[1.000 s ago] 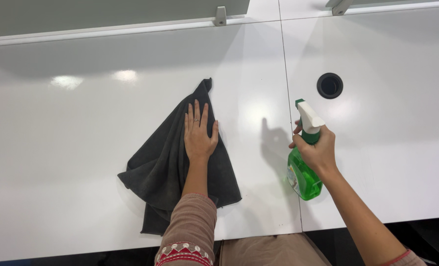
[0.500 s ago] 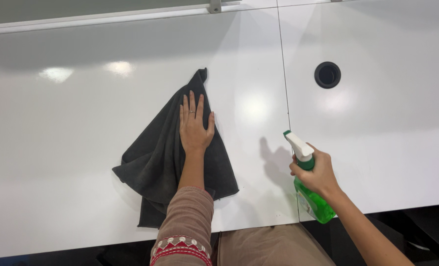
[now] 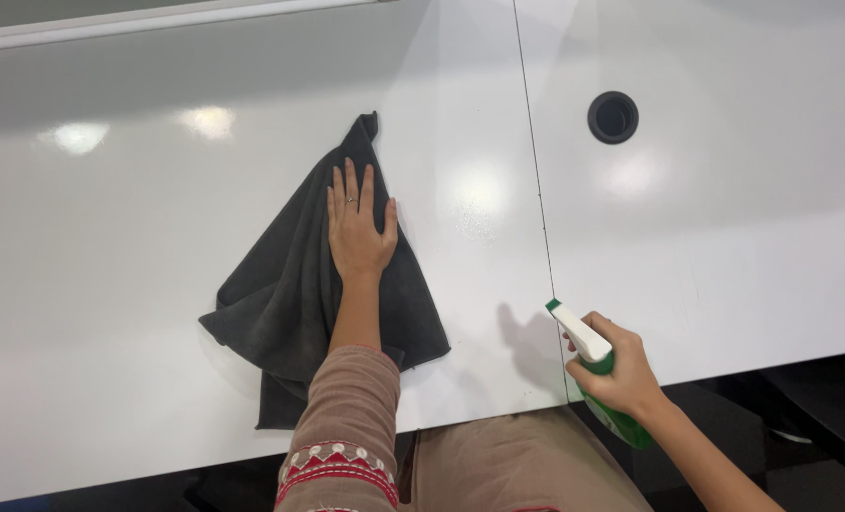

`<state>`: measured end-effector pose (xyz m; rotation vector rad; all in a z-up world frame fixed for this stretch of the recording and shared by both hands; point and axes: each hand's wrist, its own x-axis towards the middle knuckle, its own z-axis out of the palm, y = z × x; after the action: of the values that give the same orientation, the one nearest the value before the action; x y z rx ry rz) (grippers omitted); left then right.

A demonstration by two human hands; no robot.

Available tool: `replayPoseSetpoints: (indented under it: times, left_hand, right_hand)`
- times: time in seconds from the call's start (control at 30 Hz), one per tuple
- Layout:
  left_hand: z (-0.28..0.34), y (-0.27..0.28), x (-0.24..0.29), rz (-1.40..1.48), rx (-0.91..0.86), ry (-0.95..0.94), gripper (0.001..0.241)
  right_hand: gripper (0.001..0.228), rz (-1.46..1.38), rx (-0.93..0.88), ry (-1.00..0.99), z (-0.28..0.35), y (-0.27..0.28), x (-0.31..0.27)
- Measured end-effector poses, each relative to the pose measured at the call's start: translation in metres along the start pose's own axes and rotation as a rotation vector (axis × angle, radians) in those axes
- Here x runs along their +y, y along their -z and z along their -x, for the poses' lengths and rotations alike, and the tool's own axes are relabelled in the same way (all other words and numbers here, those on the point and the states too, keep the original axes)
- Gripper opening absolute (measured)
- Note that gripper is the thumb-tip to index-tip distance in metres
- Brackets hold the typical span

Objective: The person sprays a white desk with a green spray bottle and wipes the surface with a grey cloth.

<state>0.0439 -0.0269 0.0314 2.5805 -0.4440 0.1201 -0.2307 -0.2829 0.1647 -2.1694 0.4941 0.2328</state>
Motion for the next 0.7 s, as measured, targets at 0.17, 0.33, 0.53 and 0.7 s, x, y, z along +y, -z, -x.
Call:
replayPoseSetpoints:
  times: [0.17, 0.33, 0.53, 0.7]
  left_hand:
    - [0.0, 0.0, 0.0, 0.003, 0.004, -0.01, 0.059]
    - [0.001, -0.001, -0.001, -0.001, -0.004, -0.017, 0.06]
    - [0.001, -0.002, -0.003, -0.017, 0.004, -0.036, 0.06]
    - [0.003, -0.002, -0.002, -0.017, 0.011, -0.037, 0.057]
  right_hand:
    - [0.035, -0.084, -0.087, -0.208, 0.027, 0.002, 0.002]
    - [0.027, 0.109, -0.192, -0.279, 0.051, -0.002, 0.03]
    - [0.038, -0.013, -0.123, -0.227, 0.058, 0.003, 0.049]
    - [0.048, -0.143, 0.05, -0.213, 0.04, 0.027, 0.04]
